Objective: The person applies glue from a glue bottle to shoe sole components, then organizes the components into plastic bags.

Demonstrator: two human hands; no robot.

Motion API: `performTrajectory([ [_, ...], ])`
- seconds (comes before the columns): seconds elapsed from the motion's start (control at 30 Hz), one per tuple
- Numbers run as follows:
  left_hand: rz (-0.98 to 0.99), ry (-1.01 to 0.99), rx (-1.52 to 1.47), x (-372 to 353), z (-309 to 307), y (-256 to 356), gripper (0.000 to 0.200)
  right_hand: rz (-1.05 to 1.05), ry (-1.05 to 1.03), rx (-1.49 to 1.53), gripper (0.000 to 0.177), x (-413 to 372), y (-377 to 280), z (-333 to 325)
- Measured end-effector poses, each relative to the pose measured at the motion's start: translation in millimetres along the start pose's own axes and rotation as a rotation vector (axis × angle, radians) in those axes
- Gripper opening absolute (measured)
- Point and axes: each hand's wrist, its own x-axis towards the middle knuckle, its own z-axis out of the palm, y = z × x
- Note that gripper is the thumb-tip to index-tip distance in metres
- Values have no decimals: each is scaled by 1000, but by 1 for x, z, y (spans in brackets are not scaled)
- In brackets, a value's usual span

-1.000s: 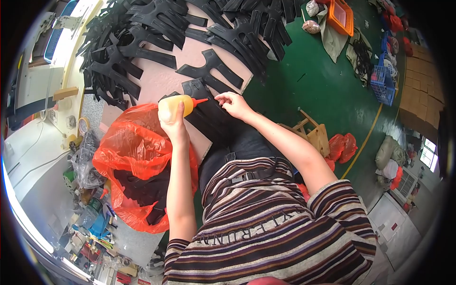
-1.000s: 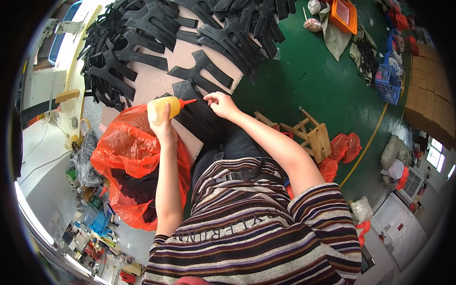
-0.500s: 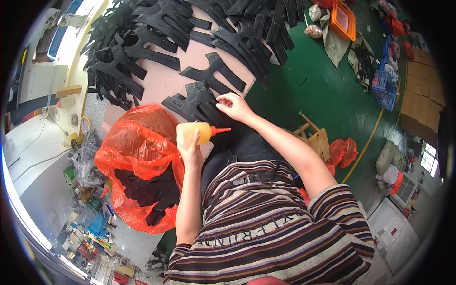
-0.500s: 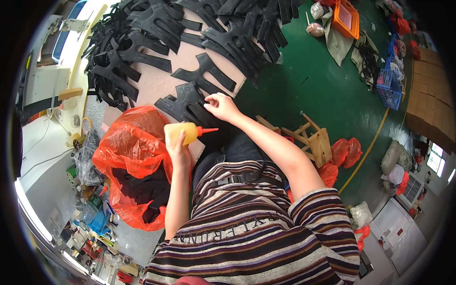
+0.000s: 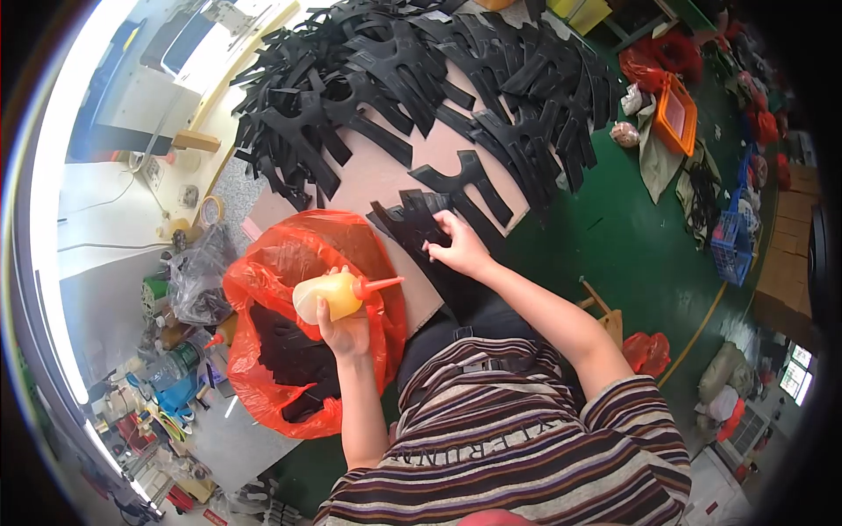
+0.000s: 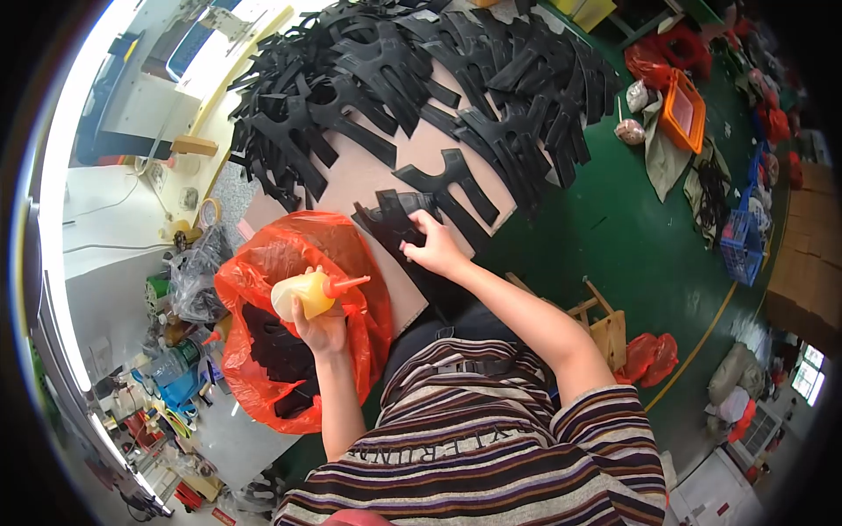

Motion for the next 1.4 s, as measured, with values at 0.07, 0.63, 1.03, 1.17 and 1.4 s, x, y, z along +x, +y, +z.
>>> performTrajectory([
  [0.07, 40, -75, -78, -5, 8, 7, 54, 131, -130, 337, 35, 30, -56, 11],
  [0.63, 273, 173, 579, 77, 14, -35, 37, -275, 66, -693, 47, 8, 1, -35],
  [1.03, 377, 127, 621, 107, -1, -50, 31, -191, 82, -731, 48, -57, 38, -41],
  [1.17, 411, 181, 654, 120, -4, -60, 38, -211, 86, -761, 49, -56, 40, -39],
  [1.4, 286, 274, 539, 131, -8, -65, 38, -206, 67, -785, 50, -56, 40, -41],
])
